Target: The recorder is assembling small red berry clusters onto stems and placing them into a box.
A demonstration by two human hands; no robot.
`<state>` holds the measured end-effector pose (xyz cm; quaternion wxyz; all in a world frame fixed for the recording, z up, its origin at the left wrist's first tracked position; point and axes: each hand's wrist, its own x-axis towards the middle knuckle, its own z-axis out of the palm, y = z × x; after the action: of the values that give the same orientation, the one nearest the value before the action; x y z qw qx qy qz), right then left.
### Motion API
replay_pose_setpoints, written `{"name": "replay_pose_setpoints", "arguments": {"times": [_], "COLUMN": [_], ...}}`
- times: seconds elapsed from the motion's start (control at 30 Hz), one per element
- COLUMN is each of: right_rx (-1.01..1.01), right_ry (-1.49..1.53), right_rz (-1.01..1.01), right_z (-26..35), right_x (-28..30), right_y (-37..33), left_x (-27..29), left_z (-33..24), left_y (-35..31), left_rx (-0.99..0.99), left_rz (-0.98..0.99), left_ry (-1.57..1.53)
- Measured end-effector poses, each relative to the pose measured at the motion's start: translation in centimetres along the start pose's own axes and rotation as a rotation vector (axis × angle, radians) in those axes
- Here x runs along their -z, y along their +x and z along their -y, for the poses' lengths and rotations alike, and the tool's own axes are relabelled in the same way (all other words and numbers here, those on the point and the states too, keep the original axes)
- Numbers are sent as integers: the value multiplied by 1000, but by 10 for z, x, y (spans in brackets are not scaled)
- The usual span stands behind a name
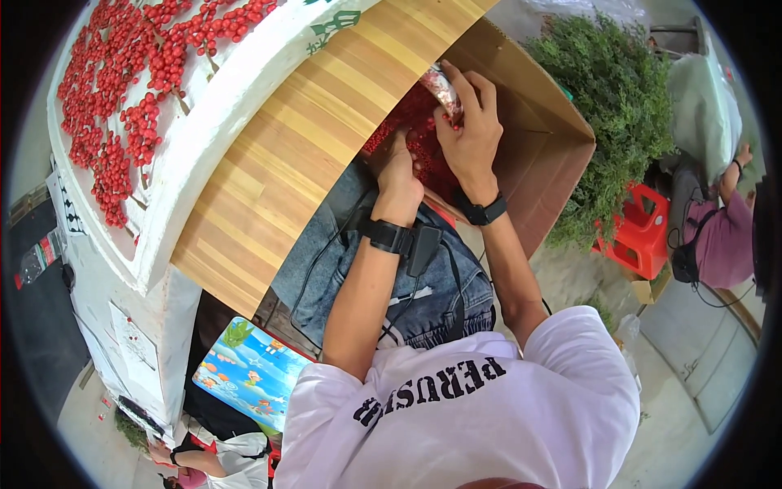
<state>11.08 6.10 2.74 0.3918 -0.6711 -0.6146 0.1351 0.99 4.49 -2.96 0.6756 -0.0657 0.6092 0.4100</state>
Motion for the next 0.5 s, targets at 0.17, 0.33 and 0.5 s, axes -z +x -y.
{"name": "replay_pose_setpoints", "arguments": {"times": [0.17, 0.33, 0.5], "right_rx": [-40, -238, -364], "right_ry": [-22, -326, -528], "right_rz": [-131, -159, 228], "right_z": [-40, -140, -262], "right_x": [-19, -70, -130], "right_y": [10, 19, 15], "left_x": [-3, -16, -32], "left_z": [-10, -14, -1], "left_y": [-1, 5, 16], "left_rx": [18, 65, 71], "left_rz": [34, -54, 61], "left_ry": [-21, -4, -7]}}
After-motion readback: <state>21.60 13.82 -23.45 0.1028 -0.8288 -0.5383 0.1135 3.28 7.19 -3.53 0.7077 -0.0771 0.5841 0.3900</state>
